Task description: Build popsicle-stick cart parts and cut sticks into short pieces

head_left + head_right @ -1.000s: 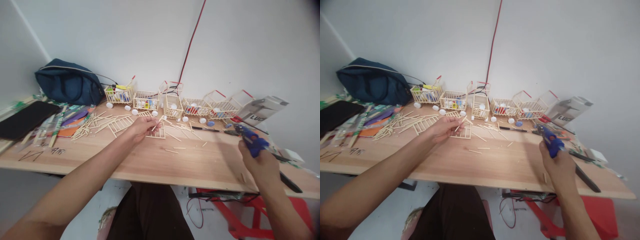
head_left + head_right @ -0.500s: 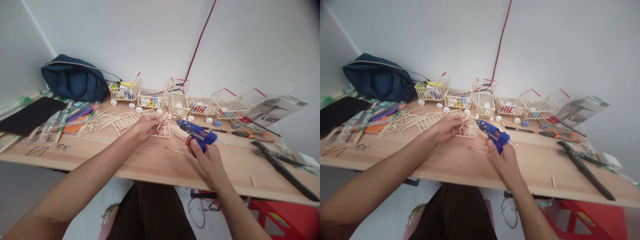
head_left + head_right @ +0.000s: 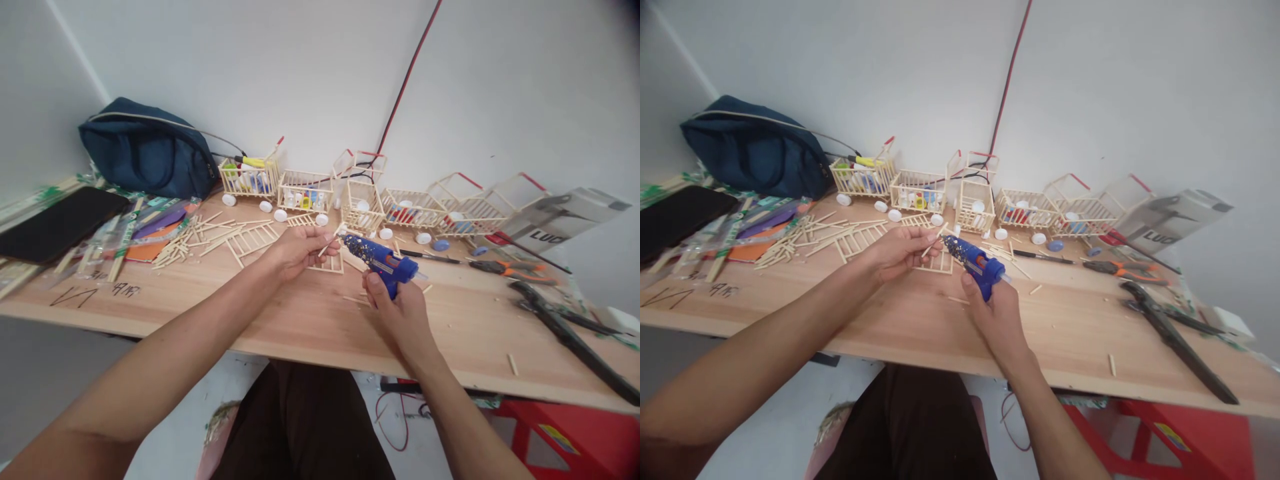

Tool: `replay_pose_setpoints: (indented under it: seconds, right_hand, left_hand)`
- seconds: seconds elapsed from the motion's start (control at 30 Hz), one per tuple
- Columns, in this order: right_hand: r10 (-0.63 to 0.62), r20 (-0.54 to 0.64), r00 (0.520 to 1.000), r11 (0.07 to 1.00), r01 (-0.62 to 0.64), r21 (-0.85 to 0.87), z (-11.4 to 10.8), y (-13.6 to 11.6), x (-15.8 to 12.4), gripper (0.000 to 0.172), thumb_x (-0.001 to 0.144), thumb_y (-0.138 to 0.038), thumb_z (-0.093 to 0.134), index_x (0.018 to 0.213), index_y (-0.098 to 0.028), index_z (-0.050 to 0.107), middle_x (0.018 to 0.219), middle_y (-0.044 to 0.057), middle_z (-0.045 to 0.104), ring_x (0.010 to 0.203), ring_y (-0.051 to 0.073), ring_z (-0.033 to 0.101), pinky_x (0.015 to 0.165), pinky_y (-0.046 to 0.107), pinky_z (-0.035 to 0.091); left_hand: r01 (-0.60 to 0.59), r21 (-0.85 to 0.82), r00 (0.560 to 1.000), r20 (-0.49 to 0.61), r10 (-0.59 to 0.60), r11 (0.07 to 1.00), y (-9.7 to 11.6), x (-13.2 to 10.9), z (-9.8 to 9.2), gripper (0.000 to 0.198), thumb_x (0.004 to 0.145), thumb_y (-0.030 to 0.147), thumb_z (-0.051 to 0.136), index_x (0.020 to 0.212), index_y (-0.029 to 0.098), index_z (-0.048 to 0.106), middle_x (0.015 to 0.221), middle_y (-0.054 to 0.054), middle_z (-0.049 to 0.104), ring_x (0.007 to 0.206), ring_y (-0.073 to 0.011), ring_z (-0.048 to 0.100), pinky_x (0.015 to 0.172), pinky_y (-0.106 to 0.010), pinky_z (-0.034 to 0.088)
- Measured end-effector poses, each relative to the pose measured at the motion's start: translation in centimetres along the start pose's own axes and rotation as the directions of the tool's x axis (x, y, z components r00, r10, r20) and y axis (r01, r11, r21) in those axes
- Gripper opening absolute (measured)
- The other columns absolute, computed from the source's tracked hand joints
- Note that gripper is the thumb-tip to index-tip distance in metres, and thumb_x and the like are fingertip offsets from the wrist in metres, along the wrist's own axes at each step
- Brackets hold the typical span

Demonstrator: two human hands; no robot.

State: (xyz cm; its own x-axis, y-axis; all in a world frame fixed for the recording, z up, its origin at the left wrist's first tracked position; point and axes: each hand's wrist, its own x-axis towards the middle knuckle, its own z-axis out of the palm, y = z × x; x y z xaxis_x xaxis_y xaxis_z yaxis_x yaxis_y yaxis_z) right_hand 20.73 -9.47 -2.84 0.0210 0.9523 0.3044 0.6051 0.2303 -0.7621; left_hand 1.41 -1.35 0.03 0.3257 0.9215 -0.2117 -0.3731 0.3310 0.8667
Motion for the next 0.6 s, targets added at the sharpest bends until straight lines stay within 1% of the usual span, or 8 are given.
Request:
replay_pose_setpoints:
  seconds: [0.13, 0.3, 0.4, 0.6]
  right_hand:
    - [0.013, -0.003, 1.0, 1.0, -0.013, -0.003, 0.01, 0.01, 0.06, 0.043, 0.09, -0.057, 0.045, 0.073, -0.019, 0.054, 0.061, 0.001, 0.052, 0.059, 0.015, 0.048, 0.057, 0.028, 0.037]
    - [0.009, -0.016, 1.0, 1.0, -0.01, -0.026, 0.03, -0.24, 0.17, 0.044, 0.089, -0.057, 0.045, 0.071, -0.018, 0.054, 0.06, 0.001, 0.053, 0.058, 0.015, 0.048, 0.057, 0.029, 0.037]
    - [0.01, -0.023, 1.0, 1.0, -0.011, -0.028, 0.04, -0.27, 0.23, 0.045, 0.089, -0.058, 0.045, 0.069, -0.019, 0.053, 0.059, 0.001, 0.053, 0.057, 0.015, 0.048, 0.056, 0.028, 0.036]
    - [0.027, -0.016, 1.0, 0.999, -0.027, -0.035, 0.1, -0.06, 0.24, 0.045, 0.088, -0.059, 0.045, 0.068, -0.019, 0.052, 0.059, 0.001, 0.053, 0.057, 0.015, 0.048, 0.057, 0.029, 0.036]
  left_hand:
    - [-0.009, 0.006, 1.0, -0.009, 0.009, 1.0, 0.03, -0.11, 0.16, 0.014, 0.086, 0.004, 0.061, 0.073, 0.006, 0.066, 0.068, -0.005, 0.068, 0.057, -0.0068, 0.062, 0.054, -0.018, 0.042]
    - [-0.026, 0.021, 1.0, -0.009, 0.026, 0.999, -0.08, 0.03, 0.09, 0.008, 0.081, 0.006, 0.068, 0.074, 0.006, 0.066, 0.069, -0.006, 0.068, 0.058, -0.007, 0.062, 0.054, -0.018, 0.043]
    - [-0.03, 0.026, 0.999, -0.01, 0.03, 0.999, -0.12, 0.08, 0.07, 0.007, 0.081, 0.007, 0.069, 0.074, 0.006, 0.066, 0.07, -0.006, 0.068, 0.058, -0.0072, 0.062, 0.054, -0.018, 0.045]
    - [-0.016, 0.028, 0.999, -0.043, 0.017, 0.999, 0.08, -0.13, 0.28, 0.013, 0.086, 0.004, 0.061, 0.073, 0.006, 0.065, 0.069, -0.006, 0.068, 0.058, -0.0073, 0.063, 0.056, -0.019, 0.046]
